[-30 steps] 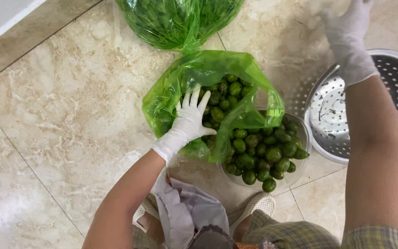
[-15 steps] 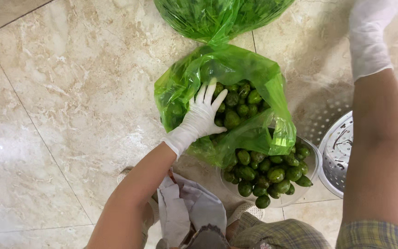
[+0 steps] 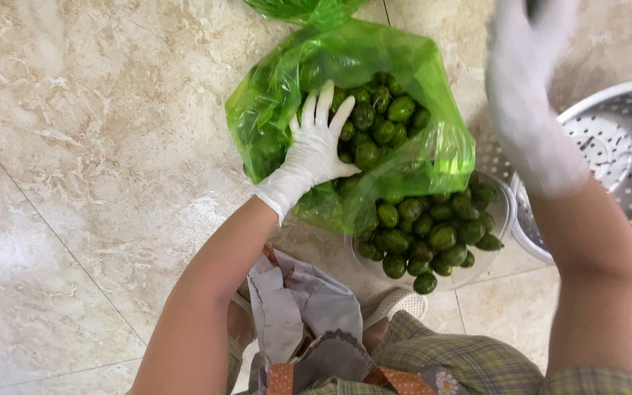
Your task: The person transfers green olives from a green plastic bag into a clear plastic bowl and a metal colander. They wear white gloves and handle the olives by hand, occasionally picking up stray olives from the floor and placing them into the containers.
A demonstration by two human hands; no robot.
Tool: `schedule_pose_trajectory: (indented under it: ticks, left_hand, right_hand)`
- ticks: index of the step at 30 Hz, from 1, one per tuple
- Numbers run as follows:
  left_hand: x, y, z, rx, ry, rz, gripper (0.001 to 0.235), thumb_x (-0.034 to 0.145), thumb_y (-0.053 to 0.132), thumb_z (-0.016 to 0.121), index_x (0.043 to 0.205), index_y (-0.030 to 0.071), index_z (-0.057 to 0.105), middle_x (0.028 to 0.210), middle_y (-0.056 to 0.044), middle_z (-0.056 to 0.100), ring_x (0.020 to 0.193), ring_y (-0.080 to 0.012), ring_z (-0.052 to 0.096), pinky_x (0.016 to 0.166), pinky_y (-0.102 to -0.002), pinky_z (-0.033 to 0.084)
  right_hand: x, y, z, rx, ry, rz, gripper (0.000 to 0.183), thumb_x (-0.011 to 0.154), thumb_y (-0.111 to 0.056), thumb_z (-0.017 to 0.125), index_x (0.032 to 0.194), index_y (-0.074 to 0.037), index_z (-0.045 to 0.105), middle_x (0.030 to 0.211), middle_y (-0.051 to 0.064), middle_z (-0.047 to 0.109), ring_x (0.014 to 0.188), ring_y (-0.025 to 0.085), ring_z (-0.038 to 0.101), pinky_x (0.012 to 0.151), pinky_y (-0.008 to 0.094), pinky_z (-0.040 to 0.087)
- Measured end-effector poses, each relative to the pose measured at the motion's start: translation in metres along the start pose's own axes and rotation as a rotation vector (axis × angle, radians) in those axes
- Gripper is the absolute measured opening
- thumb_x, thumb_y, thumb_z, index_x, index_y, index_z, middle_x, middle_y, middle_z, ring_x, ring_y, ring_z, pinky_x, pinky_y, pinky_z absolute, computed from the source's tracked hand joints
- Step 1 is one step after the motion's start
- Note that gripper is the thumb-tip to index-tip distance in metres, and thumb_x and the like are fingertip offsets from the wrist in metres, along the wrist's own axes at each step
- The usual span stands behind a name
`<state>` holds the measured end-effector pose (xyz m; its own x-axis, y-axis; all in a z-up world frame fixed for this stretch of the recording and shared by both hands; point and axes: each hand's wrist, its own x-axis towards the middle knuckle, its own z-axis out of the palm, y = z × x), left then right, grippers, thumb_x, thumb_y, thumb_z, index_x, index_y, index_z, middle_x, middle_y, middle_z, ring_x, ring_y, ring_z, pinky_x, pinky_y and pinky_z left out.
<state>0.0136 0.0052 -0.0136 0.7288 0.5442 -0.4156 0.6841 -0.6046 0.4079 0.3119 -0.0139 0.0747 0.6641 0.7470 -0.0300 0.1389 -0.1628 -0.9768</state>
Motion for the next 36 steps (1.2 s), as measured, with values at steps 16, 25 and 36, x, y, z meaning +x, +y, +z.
schedule_pose_trajectory:
  ticks: [16,25,36]
  left_hand:
    - [0.002,0.048,-0.012,-0.207,0.214,0.052,0.119,0.080,0.044,0.084,0.163,0.007,0.007,0.169,-0.022,0.008,0.156,-0.0391,0.014,0.122,-0.068,0.015]
    - [-0.045,-0.031,-0.050,-0.054,-0.174,-0.310,0.155,0.056,0.060,0.093,0.163,0.009,-0.008,0.165,-0.037,0.007,0.142,-0.0479,0.034,0.118,-0.048,0.035]
    - [-0.015,-0.035,-0.003,-0.677,0.114,-0.175,0.155,0.047,0.036,0.107,0.160,0.020,0.002,0.152,-0.041,0.023,0.144,-0.0503,0.033,0.118,-0.048,0.037]
  right_hand:
    - [-0.221,-0.088,0.029,-0.438,-0.578,-0.263,0.038,0.108,-0.020,0.054,0.145,-0.010,0.056,0.149,0.020,0.058,0.140,0.035,0.058,0.118,0.043,0.050]
    - [-0.086,0.037,0.072,-0.645,-0.502,0.348,0.082,0.096,-0.070,0.036,0.154,-0.012,0.042,0.160,0.017,0.043,0.150,0.036,0.035,0.121,0.044,0.031]
    - [-0.093,0.106,0.118,-0.106,-0.505,0.442,0.064,0.099,-0.050,0.061,0.152,-0.016,0.050,0.156,0.008,0.052,0.146,0.022,0.042,0.120,0.037,0.031]
